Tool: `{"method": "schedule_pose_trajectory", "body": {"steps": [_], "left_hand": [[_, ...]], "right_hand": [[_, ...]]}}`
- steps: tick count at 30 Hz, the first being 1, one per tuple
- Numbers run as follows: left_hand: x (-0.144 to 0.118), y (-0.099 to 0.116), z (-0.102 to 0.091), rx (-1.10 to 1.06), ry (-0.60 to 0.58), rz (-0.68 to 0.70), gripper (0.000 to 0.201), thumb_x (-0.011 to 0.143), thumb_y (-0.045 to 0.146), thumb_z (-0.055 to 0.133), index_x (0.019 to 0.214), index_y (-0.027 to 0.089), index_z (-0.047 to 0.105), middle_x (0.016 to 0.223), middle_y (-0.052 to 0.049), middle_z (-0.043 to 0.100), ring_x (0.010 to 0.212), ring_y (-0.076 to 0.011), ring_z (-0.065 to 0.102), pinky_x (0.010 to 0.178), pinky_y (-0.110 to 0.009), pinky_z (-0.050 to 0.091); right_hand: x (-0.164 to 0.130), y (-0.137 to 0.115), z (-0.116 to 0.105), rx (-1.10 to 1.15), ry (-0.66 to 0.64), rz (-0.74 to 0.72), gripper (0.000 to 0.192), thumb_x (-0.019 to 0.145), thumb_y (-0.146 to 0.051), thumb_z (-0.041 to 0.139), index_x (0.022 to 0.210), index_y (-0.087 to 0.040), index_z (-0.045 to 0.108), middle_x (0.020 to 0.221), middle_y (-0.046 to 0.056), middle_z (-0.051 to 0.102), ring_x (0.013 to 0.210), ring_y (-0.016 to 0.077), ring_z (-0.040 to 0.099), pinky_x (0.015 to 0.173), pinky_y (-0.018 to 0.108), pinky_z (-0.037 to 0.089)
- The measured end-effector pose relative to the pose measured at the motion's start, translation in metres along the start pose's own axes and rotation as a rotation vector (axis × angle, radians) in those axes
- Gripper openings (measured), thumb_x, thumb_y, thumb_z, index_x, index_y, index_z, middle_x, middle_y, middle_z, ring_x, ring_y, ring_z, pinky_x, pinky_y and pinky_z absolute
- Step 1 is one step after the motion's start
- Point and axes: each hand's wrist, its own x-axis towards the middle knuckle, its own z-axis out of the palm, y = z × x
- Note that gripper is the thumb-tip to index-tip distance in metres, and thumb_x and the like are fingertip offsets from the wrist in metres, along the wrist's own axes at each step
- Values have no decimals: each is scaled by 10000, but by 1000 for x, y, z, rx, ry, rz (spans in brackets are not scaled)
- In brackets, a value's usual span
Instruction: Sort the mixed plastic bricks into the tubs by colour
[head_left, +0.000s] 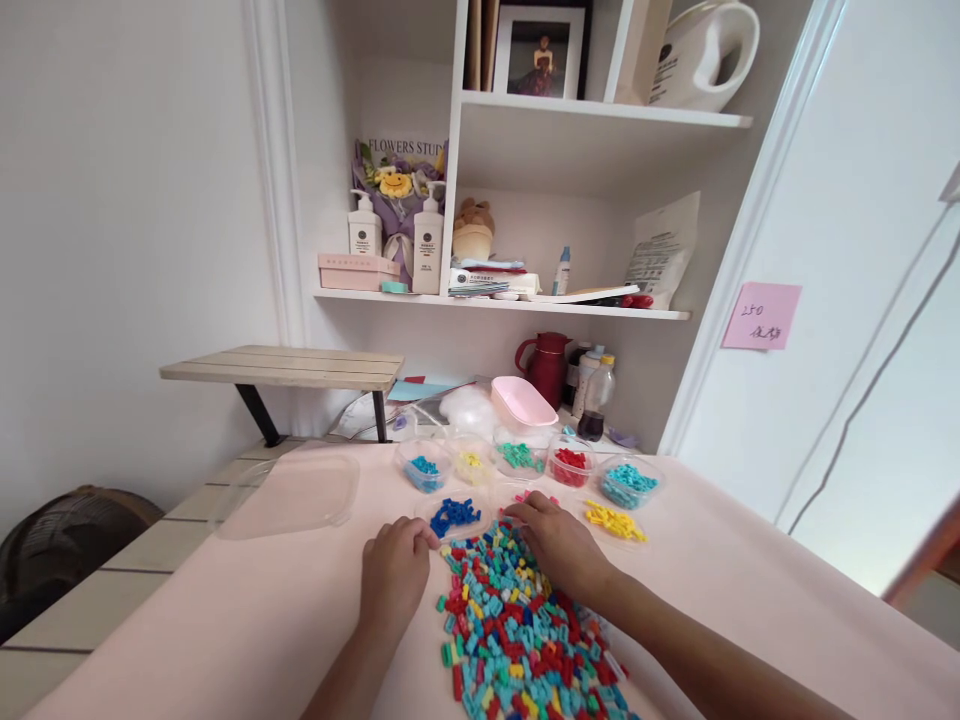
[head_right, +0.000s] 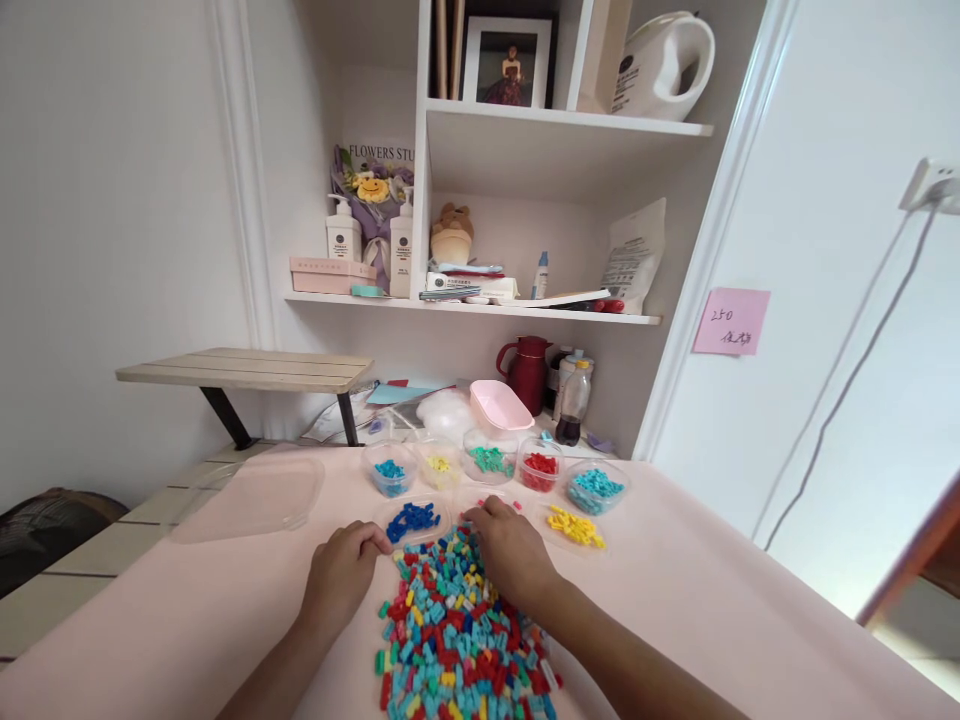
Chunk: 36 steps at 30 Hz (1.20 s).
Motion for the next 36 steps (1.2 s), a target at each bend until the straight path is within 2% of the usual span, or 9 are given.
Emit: {"method": "schedule_pose_trajectory", "body": {"steps": [4, 8, 11, 15, 20, 24, 28, 36], "left_hand": [[1, 0, 1, -5, -6, 0, 351, 811, 115, 369, 717, 261, 674, 906, 27, 719, 937, -176, 590, 845, -327, 354], [2, -1, 0, -6, -11, 5, 347, 799, 112, 368, 714, 259, 670, 907, 28, 719, 940, -176, 592, 851, -325, 358], [2, -1, 0, -6, -12, 6, 342, 802, 124, 369, 723, 261, 672, 911, 27, 720, 948, -183, 592, 858, -334, 357], [3, -1, -1, -15, -19, 8, 347, 806, 135, 367, 732, 266, 679, 912, 29, 724, 948, -183, 597, 858, -332, 363], [5, -3, -1, -17, -31, -4, 343, 801, 150, 373, 750, 271, 689, 933, 28, 727, 965, -186, 603, 862, -327, 377], [8, -5, -1, -6, -42, -11, 337, 802, 184, 368, 768, 279, 689, 961, 32, 728, 981, -181, 617, 874, -320, 397], [11, -11, 0, 8, -53, -11, 326, 805, 225, 355, 767, 271, 675, 981, 25, 726, 1006, -184, 623, 883, -315, 420], [22, -23, 4, -5, -86, -35, 315, 778, 330, 375, 794, 277, 685, 982, 8, 725, 1025, -216, 622, 879, -326, 446]], "right_hand": [[-1, 0, -1, 67, -23, 13, 352, 900, -165, 413, 1146, -234, 655, 1104, 112, 605, 998, 240, 601, 833, 327, 440], [-4, 0, -8, 277, -39, -8, 321, 870, -123, 415, 984, -202, 704, 1047, 101, 618, 967, 209, 608, 865, 312, 455], [-13, 3, -20, 419, 15, -17, 311, 860, -124, 417, 952, -207, 703, 1040, 86, 623, 967, 200, 609, 879, 317, 464], [-37, 19, -34, 493, 122, 23, 294, 908, -227, 407, 1023, -227, 678, 1058, 77, 637, 976, 214, 605, 876, 355, 468], [-68, 47, -28, 557, 107, 113, 269, 902, -279, 430, 980, -233, 684, 1002, 58, 685, 920, 227, 614, 811, 356, 479], [-80, 56, -24, 640, 74, 178, 263, 883, -255, 444, 967, -223, 692, 981, 52, 709, 915, 226, 632, 824, 351, 483], [-80, 56, -29, 641, 44, 106, 252, 866, -243, 477, 969, -230, 707, 1028, 50, 707, 949, 222, 632, 856, 342, 478], [-85, 62, -38, 531, 58, 107, 307, 824, -172, 514, 1045, -261, 707, 992, 52, 651, 829, 173, 610, 751, 294, 482]]}}
